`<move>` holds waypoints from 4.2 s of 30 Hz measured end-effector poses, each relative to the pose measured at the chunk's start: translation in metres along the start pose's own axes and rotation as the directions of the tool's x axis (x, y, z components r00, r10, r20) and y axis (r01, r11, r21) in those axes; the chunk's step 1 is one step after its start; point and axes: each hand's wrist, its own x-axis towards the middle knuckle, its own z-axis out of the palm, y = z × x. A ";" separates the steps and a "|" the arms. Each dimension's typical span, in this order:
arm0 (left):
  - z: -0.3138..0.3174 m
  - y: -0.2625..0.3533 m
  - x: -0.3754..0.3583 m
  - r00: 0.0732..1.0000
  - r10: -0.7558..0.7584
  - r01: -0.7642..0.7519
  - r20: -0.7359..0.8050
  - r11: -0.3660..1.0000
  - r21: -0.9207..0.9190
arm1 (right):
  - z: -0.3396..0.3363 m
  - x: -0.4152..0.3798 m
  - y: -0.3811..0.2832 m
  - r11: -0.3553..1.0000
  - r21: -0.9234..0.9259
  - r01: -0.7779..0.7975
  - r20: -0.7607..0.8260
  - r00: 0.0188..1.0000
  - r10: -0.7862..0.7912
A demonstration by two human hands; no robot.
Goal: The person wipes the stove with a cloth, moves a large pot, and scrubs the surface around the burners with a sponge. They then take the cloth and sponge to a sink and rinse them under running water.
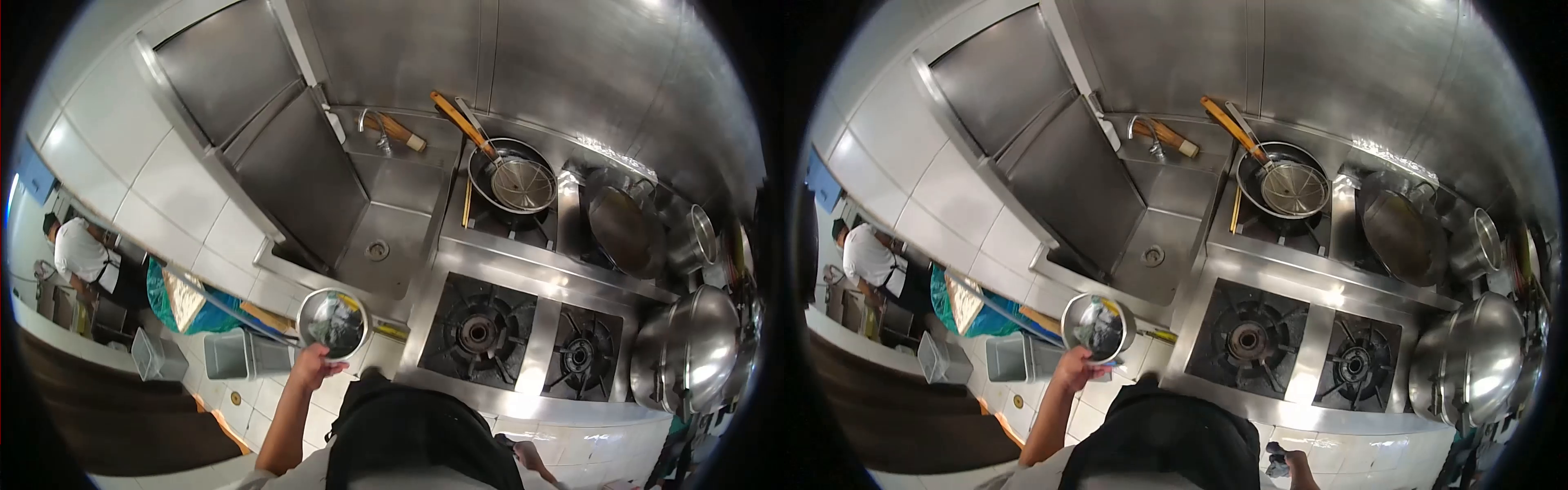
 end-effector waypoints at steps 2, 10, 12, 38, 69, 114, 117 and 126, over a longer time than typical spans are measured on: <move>0.010 0.047 0.055 0.997 -0.024 0.022 0.069 0.999 0.033 | 0.013 0.008 -0.025 0.920 0.325 -0.217 -0.053 0.968 0.247; 0.157 0.220 0.298 0.931 -0.109 0.018 0.349 0.967 0.253 | 0.089 -0.044 -0.219 0.267 0.873 -0.408 0.113 0.702 0.703; 0.213 0.247 0.347 0.938 -0.139 0.040 0.316 0.953 0.300 | 0.121 -0.086 -0.267 0.442 0.774 -0.454 0.044 0.734 0.678; 0.207 0.374 0.484 0.629 0.765 -0.686 0.135 0.465 0.559 | -0.239 -0.115 -0.677 0.249 0.682 0.688 -0.731 0.626 0.271; 0.188 0.393 0.538 0.685 0.657 -0.727 0.315 0.588 0.355 | -0.485 0.370 -0.892 0.896 -0.345 -0.278 -0.671 0.741 -0.028; 0.154 0.360 0.409 0.879 0.176 -0.370 0.443 0.838 0.400 | -0.315 0.295 -0.900 0.617 0.456 0.641 -0.636 0.720 -0.278; 0.155 0.367 0.406 0.758 0.171 -0.471 0.629 0.811 0.347 | -0.325 0.290 -0.901 0.125 0.850 0.511 -0.461 0.838 -0.291; 0.176 0.375 0.399 0.826 0.135 -0.131 0.547 0.990 -0.046 | -0.314 0.250 -0.910 0.732 0.127 0.669 -0.709 0.578 -0.405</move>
